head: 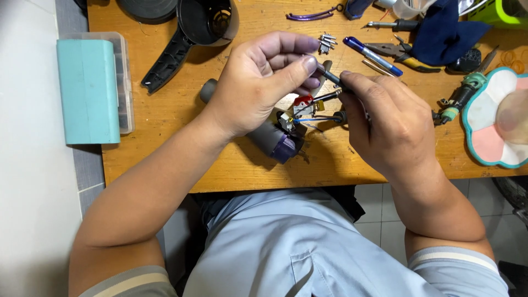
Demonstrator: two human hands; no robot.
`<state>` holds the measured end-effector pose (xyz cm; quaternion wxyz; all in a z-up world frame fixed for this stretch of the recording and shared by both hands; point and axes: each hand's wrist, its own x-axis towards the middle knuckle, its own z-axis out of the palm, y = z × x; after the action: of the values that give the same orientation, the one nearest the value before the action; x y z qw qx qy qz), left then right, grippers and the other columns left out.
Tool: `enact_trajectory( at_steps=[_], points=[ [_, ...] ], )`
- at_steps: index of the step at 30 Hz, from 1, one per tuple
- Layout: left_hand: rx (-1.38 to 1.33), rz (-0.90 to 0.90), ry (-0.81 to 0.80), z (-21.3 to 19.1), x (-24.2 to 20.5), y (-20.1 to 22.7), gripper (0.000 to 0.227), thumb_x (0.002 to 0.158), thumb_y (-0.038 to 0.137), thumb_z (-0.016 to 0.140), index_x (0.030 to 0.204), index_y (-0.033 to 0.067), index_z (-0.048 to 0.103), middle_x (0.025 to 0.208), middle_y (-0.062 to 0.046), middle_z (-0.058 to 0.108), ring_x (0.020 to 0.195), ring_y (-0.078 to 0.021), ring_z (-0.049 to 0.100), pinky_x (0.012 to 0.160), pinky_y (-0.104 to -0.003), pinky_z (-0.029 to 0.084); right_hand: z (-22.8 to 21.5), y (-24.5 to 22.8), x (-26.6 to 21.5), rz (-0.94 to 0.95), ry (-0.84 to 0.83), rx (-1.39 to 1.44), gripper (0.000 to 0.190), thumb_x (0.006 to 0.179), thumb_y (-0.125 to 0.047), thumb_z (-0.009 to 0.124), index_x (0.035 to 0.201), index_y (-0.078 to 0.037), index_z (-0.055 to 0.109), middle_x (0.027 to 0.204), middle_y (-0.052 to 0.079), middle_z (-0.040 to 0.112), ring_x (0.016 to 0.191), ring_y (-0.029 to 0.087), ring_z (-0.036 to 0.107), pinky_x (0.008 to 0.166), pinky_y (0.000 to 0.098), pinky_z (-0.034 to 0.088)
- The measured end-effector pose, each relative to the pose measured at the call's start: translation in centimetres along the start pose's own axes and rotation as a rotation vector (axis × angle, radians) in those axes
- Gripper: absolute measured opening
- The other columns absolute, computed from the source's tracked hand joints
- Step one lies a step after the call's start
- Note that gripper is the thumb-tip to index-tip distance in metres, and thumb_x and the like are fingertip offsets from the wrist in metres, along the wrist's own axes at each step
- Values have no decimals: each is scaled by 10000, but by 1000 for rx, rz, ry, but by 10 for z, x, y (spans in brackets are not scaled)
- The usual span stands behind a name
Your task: The person is disassembling a hair dryer by removing screws with a screwdriver and then cleaning the internal components with a small brush.
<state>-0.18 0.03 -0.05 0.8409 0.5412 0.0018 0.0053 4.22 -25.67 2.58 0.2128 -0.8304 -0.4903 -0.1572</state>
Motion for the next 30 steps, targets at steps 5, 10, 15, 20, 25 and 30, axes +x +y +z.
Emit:
enact_trajectory(
  at_steps=[5,10,15,20,25,30],
  points=[
    [244,100,35,-2,-25,18,697,1113,305,757,1644,-55,484,1483,-209,710,1413,-288,722,1253,-345,653,-9,4,-12,15,13,37,182,1270,97,740,1442,147,770,1271,298,835,1037,454,783,924,534,633],
    [1134,643,-1,-29,-84,-12,482,960,302,949,1170,39,604,1167,-228,680,1076,-401,662,999,-540,521,-23,10,-42,97,33,43,162,1293,197,769,1455,197,776,1296,342,839,1041,455,784,931,515,616],
    [1450,363,99,-22,-132,-90,1202,788,916,987,1498,84,488,1658,-220,468,1597,-450,424,1330,-711,286,-33,2,-62,140,0,88,140,1286,212,787,1421,228,756,1258,378,813,1003,446,755,904,503,605],
    [1667,40,199,-10,-127,-115,1598,806,1213,858,1873,162,300,1948,-198,109,1831,-482,67,1467,-809,9,-38,-15,-72,187,-39,129,164,1238,195,793,1399,218,768,1217,364,797,994,434,760,908,503,624],
    [1646,333,-20,-28,-105,-87,1339,817,1047,827,1621,-13,670,1722,-203,598,1676,-407,445,1277,-923,109,-44,-19,-80,209,-60,173,181,1182,212,769,1362,214,758,1225,359,812,1011,409,784,922,459,638],
    [1615,490,-99,-46,-85,-81,1222,830,996,928,1471,-15,684,1594,-241,683,1515,-450,625,1320,-723,325,-50,-21,-81,215,-162,202,218,1146,168,775,1363,158,785,1224,314,757,965,354,745,898,415,621]
  ],
)
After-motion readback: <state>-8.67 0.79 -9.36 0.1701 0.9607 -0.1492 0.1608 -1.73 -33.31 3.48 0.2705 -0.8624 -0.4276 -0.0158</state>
